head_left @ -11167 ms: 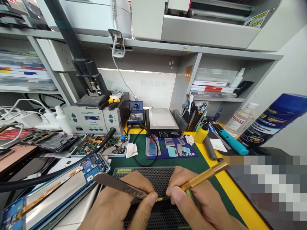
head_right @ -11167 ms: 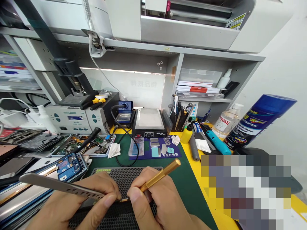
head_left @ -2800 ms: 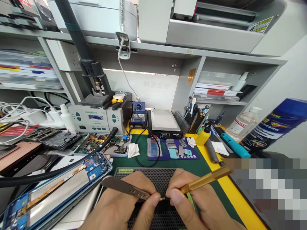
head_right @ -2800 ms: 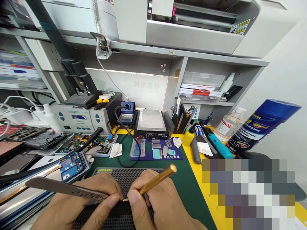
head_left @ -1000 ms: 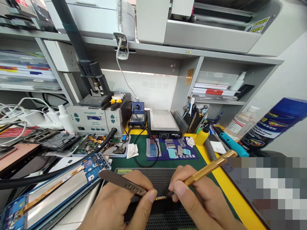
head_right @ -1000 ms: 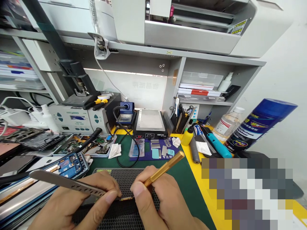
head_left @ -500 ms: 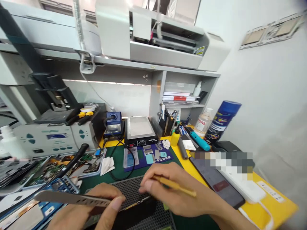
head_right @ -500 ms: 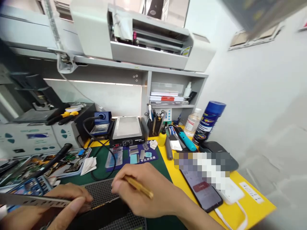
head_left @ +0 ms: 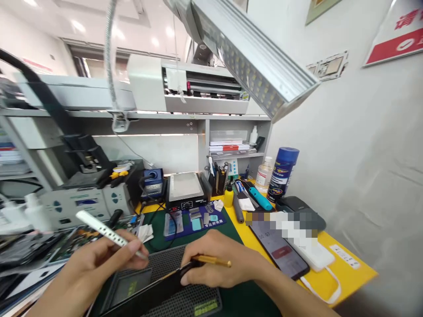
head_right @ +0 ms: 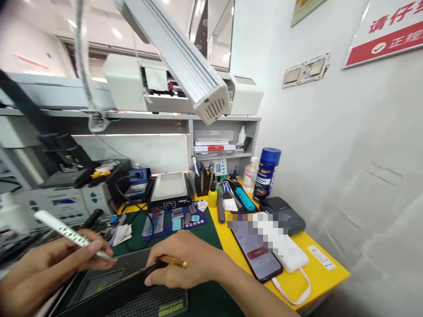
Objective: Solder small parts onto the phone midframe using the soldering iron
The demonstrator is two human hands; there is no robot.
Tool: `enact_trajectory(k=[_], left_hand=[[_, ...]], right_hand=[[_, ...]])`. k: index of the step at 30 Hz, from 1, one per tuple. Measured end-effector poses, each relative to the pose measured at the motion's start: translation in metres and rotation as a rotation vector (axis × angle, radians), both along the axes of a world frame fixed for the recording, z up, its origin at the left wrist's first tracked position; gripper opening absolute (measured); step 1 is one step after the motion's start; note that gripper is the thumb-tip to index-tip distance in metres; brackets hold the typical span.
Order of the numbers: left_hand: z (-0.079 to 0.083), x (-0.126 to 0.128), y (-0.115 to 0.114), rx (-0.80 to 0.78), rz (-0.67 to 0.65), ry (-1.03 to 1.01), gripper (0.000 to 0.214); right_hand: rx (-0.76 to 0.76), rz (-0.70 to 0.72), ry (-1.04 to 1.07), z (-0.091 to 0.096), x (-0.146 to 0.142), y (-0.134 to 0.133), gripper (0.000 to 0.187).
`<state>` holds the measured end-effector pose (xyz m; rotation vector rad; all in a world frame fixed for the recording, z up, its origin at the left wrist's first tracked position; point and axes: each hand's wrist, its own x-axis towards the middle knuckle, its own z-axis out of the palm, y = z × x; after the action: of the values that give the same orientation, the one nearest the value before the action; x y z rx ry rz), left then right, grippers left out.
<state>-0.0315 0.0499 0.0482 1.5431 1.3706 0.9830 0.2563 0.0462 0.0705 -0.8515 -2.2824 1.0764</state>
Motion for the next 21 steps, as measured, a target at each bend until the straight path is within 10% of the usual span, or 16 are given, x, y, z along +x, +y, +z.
enact_trajectory(k=[4, 9, 21], left_hand=[[0.022, 0.002, 0.003, 0.051, -0.103, 0.154, 0.050], [0.011, 0.013, 0.004, 0.044, -0.161, 0.299, 0.030], [0.013, 0.032, 0.001, -0.074, -0.051, 0.489, 0.034]], right_hand=[[-0.057, -0.024, 0.044, 0.016, 0.018, 0.004, 0.013], [-0.133, -0.089, 0.219, 0.030, 0.041, 0.015, 0.023], [-0.333, -0.196, 0.462, 0.007, 0.045, 0.039, 0.021]])
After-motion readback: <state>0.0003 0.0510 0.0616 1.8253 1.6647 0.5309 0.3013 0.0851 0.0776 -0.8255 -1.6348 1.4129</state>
